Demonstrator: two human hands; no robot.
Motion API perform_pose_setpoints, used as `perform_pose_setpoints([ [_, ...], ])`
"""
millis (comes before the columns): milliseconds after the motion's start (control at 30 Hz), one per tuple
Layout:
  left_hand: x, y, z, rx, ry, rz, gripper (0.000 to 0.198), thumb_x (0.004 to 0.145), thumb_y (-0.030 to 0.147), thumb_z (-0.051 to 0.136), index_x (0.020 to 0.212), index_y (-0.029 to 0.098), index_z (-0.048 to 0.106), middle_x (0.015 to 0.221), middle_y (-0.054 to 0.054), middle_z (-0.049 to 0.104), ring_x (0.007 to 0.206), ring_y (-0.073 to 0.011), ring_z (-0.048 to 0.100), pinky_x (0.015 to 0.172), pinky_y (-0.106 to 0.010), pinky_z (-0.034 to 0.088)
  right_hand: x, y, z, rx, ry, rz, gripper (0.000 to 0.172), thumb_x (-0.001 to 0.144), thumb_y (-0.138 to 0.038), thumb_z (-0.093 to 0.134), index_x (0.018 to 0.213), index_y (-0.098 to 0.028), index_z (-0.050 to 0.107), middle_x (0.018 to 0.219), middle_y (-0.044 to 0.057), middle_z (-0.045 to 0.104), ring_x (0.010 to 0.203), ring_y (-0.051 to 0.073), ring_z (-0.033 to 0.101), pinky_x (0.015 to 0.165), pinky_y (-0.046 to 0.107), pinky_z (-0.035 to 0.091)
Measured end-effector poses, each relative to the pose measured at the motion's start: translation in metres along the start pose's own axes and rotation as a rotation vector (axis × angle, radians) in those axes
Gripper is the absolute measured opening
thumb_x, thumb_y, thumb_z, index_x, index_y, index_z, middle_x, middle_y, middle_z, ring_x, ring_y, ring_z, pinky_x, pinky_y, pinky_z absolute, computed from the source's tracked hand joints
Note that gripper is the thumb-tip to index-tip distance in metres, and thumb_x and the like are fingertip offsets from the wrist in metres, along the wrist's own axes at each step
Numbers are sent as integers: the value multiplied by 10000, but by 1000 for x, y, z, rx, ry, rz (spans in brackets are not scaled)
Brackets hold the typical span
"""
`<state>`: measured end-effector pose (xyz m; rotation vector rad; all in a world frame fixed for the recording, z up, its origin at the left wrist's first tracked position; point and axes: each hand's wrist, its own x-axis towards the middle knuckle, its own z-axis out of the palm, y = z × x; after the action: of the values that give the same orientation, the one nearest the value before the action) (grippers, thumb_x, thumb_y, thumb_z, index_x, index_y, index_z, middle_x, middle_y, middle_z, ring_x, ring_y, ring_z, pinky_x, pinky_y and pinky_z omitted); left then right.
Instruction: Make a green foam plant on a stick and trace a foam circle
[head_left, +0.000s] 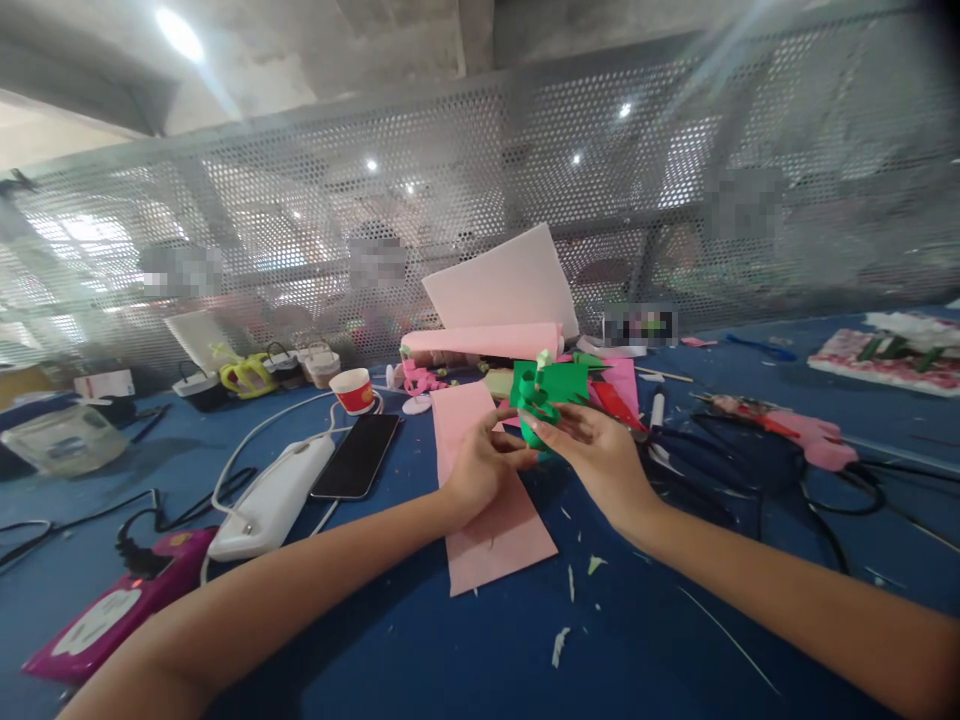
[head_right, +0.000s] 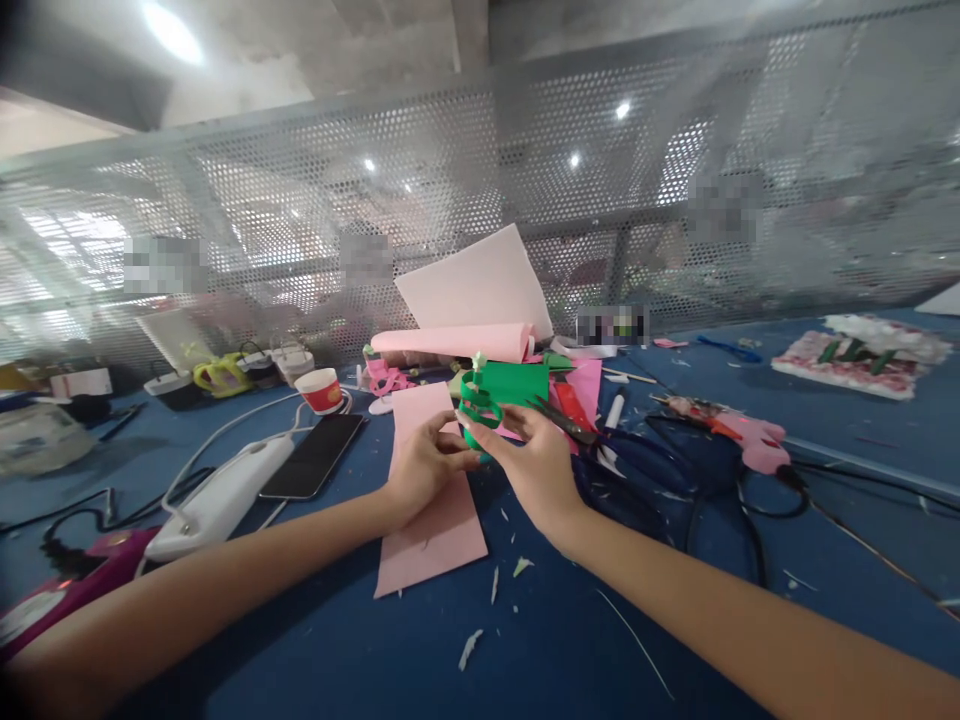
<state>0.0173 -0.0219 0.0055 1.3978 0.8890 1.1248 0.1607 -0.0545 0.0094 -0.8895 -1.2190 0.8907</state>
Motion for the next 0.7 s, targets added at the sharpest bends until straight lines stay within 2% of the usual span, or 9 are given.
perform_pose_setpoints([
  [67,-1,1,1,6,-8,5,584,545,186,825,1060,144,553,588,21,676,541,-120,626,593,-229,487,1,1,0,4,-24,-14,317,726,-412,715,974,-216,711,1070,81,712,1065,281,634,945,455,481],
  [300,0,-2,2,8,-46,37,542,523,181,829,995,152,564,587,27,678,539,-131,636,584,-236,497,1,3,4,-129,-59,-96,379,750,-464,684,1024,-203,705,1022,80,724,995,269,654,892,435,501],
  [533,-3,1,2,86,-15,8,678,535,148,824,1145,156,527,592,37,678,563,-138,645,600,-241,499,2,1,3,-136,-32,-85,364,813,-480,622,1034,-204,710,1047,76,721,971,274,658,852,429,502],
  [700,-3,5,2,120,-3,-15,616,605,58,751,1170,124,513,564,38,663,550,-125,633,608,-238,502,7,1,-4,-173,-87,-114,356,813,-474,626,1032,-211,721,1051,67,726,1018,279,650,904,438,482],
])
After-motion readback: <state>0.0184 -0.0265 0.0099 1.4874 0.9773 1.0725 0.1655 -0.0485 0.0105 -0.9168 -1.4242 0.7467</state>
